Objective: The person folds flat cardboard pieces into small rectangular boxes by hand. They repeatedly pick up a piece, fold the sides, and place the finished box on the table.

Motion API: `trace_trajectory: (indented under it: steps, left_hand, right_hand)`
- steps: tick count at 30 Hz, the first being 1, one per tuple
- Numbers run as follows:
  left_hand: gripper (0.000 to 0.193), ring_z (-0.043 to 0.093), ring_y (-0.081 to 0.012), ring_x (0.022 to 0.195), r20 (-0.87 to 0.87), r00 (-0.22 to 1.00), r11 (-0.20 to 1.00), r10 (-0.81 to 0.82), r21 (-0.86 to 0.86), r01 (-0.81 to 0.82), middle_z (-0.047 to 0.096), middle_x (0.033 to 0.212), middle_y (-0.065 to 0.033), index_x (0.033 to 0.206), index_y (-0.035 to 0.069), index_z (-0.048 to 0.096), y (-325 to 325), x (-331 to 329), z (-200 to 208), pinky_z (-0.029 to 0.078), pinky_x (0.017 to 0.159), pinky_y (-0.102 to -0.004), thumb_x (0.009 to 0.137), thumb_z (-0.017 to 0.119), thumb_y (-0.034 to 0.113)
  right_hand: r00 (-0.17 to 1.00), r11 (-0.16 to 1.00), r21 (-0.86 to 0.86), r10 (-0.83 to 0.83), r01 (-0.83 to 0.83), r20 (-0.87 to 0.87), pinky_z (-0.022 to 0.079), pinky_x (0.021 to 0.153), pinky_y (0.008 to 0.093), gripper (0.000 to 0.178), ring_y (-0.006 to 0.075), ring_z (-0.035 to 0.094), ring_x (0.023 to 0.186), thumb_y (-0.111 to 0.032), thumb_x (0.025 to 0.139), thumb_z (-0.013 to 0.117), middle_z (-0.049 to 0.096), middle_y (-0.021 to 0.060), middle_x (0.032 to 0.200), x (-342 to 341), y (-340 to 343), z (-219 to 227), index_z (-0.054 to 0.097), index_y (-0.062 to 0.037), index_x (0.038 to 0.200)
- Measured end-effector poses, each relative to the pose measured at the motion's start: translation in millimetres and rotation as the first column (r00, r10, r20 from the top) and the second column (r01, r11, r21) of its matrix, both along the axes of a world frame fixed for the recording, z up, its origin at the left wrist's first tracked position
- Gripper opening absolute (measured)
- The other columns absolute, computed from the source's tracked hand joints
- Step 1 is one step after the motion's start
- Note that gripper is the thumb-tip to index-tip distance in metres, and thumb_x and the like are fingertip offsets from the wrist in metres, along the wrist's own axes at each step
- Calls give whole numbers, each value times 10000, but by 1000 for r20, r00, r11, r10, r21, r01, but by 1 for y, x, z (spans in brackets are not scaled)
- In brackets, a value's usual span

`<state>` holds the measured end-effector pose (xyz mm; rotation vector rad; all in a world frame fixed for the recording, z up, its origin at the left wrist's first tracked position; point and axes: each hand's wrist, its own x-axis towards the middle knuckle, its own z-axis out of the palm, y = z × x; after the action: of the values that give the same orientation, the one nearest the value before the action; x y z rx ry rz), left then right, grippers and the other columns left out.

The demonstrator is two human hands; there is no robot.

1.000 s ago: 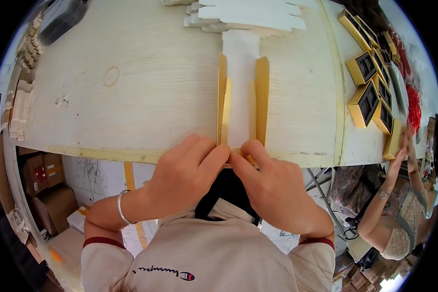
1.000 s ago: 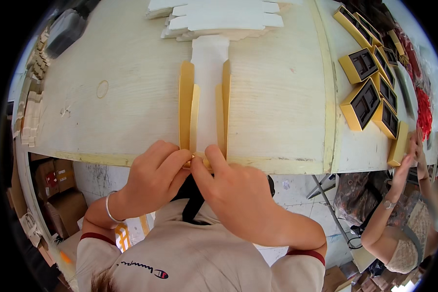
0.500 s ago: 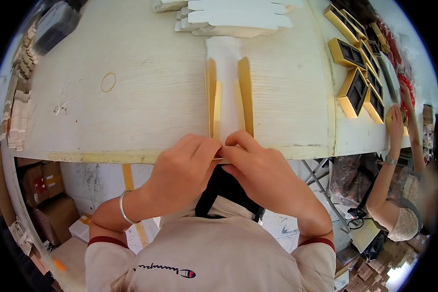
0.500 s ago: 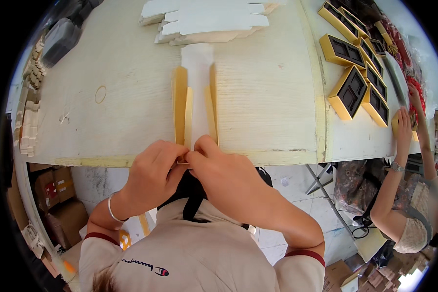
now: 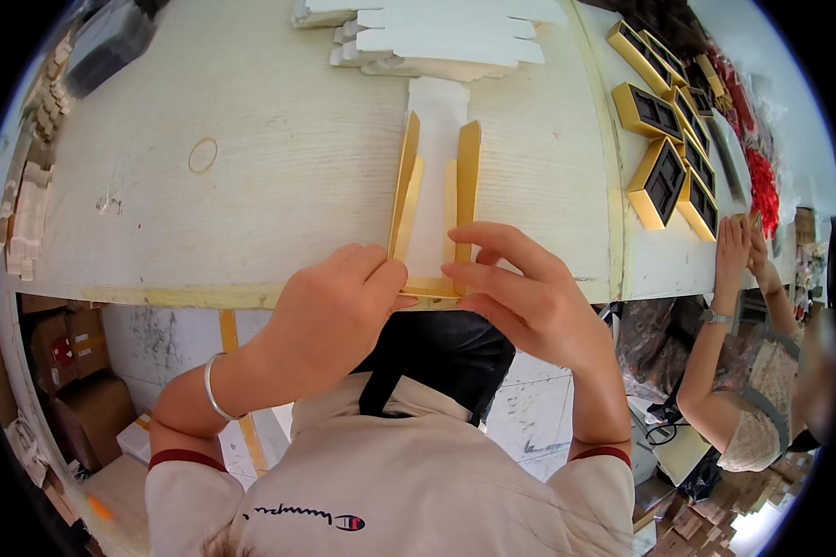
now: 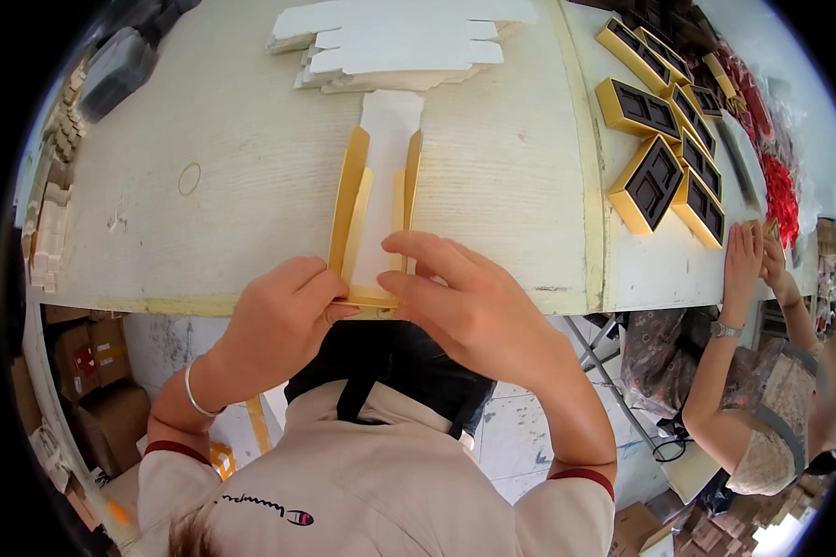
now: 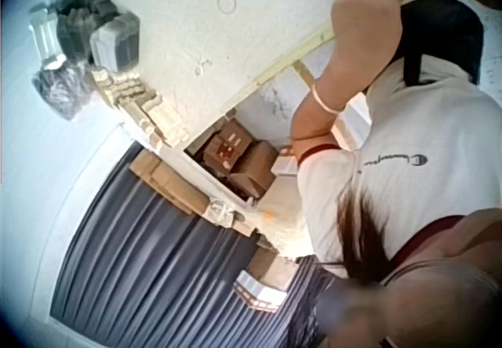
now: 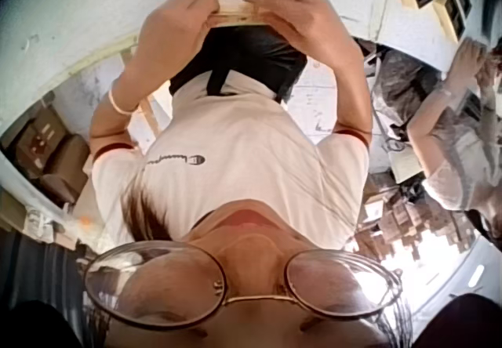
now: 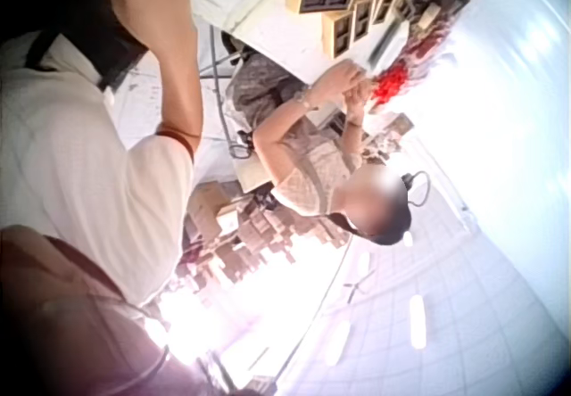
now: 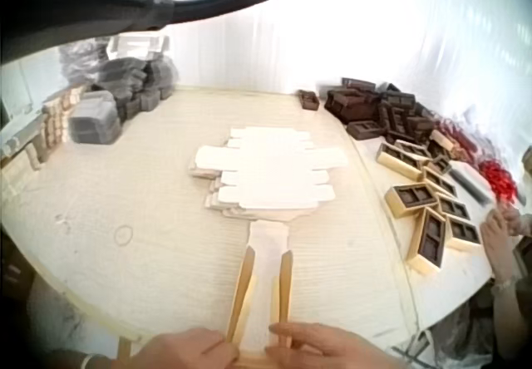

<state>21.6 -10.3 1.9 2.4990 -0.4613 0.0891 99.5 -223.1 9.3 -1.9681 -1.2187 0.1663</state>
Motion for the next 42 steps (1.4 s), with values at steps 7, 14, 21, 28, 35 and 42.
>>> trace_trajectory:
  steps: [7, 14, 21, 28, 35, 42]
  left_hand:
    - [86, 572, -289, 690, -38, 998, 996, 41, -72, -44, 571, 741, -119, 867, 17, 570, 2, -4, -9, 479, 599, -385, 839, 636, 64]
    - [131, 598, -274, 759, -21, 987, 983, -162, 81, 163, 603, 820, -96, 907, 45, 601, 27, 11, 1, 494, 628, -356, 779, 604, 15]
    - [287, 613, -273, 866, 270, 957, 953, -105, 302, 20, 605, 1098, -104, 1016, 82, 648, 44, 48, 44, 510, 688, -339, 750, 591, -9]
    - [343, 585, -278, 879, 72, 982, 984, -175, 32, 173, 585, 1121, -89, 1014, 72, 617, 23, 16, 6, 492, 718, -342, 693, 738, 81]
    - [343, 543, -252, 897, 95, 938, 943, -333, 40, 331, 560, 1049, -75, 904, 86, 580, 37, 28, 6, 478, 739, -326, 670, 782, 236]
    - [267, 532, -239, 789, 110, 972, 974, -209, -62, 217, 570, 874, -26, 760, 84, 546, 29, 21, -11, 462, 644, -332, 696, 785, 184]
  right_hand:
    - [987, 989, 102, 115, -104, -111, 504, 693, 356, 260, 301, 596, 833, 48, 737, 697, 563, 150, 1048, -5, 6, -20, 626, 40, 987]
    - [999, 999, -24, -26, 25, -44, 504, 648, 331, 346, 251, 602, 749, 7, 732, 737, 584, 149, 1126, -12, 12, -6, 661, -24, 1068]
    - [902, 956, -188, -130, 224, 412, 456, 619, 385, 335, 265, 565, 748, -96, 732, 721, 576, 83, 826, -3, -1, -5, 614, -5, 1036]
    - [955, 979, 67, -203, 193, 218, 467, 628, 318, 499, 245, 566, 730, -36, 677, 722, 583, 88, 883, -26, 9, 8, 609, -21, 1163]
    - [959, 972, -223, 127, -70, 252, 452, 746, 351, 440, 245, 536, 839, -56, 710, 683, 537, 77, 941, 1, -4, -10, 635, -97, 1146]
    - [987, 994, -66, 92, -84, 135, 447, 657, 354, 217, 261, 509, 755, -44, 691, 739, 477, 82, 822, 8, 7, -19, 579, -47, 838]
